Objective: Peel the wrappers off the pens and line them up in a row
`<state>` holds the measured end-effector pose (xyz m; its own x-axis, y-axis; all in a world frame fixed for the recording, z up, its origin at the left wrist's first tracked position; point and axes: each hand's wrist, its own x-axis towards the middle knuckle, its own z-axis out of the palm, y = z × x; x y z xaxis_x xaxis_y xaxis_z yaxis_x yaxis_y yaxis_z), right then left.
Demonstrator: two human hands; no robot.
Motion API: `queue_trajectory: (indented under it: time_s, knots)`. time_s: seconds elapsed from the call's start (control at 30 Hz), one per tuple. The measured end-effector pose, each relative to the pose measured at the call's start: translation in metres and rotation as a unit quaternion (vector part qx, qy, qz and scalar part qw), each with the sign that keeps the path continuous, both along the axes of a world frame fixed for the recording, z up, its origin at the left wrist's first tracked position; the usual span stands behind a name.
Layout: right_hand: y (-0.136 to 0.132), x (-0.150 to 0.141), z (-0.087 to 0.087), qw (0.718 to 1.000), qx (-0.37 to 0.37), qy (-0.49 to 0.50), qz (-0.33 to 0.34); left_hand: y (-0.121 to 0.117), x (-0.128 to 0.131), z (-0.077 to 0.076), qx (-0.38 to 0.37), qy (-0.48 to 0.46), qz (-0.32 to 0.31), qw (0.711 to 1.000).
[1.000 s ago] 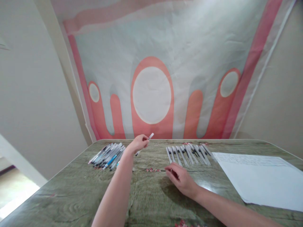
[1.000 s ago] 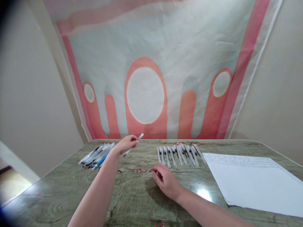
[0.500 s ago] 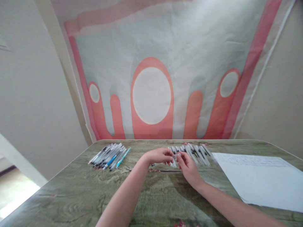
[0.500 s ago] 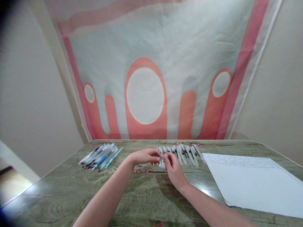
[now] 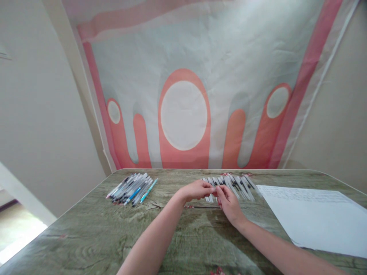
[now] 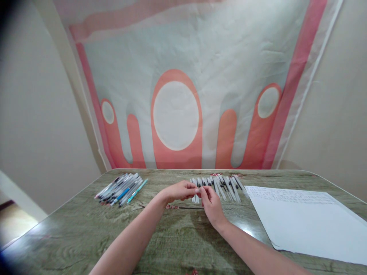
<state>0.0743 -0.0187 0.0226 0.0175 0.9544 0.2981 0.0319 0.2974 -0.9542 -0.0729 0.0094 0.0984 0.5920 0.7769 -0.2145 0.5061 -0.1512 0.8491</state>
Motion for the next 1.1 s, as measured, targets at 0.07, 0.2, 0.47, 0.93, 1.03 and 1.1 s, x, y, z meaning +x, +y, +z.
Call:
queue_trajectory:
  time_s: [0.07, 0.2, 0.47, 0.93, 1.03, 1.1]
  knots:
    - [0.001, 0.000, -0.001, 1.000, -0.001, -0.001, -0.002, 0.000, 0.001, -0.001, -0.007, -0.005, 0.007, 1.000]
    - [0.001, 0.000, -0.004, 1.000, -0.001, -0.010, -0.011, -0.001, 0.000, -0.001, -0.015, -0.012, 0.006, 1.000]
    - [0.002, 0.001, -0.004, 1.000, -0.009, 0.001, -0.012, -0.001, 0.002, 0.000, -0.035, -0.004, 0.021, 0.999]
    - [0.006, 0.002, -0.006, 0.998, -0.037, 0.053, -0.006, -0.006, 0.004, 0.000, -0.037, 0.003, 0.055, 0.998]
    - [0.008, 0.002, -0.007, 0.997, -0.049, 0.056, -0.011, -0.008, 0.005, 0.003, -0.039, 0.011, 0.051, 0.998]
    - [0.007, 0.001, -0.007, 0.997, -0.052, 0.055, -0.012, -0.008, 0.004, 0.006, -0.047, 0.016, 0.036, 0.998]
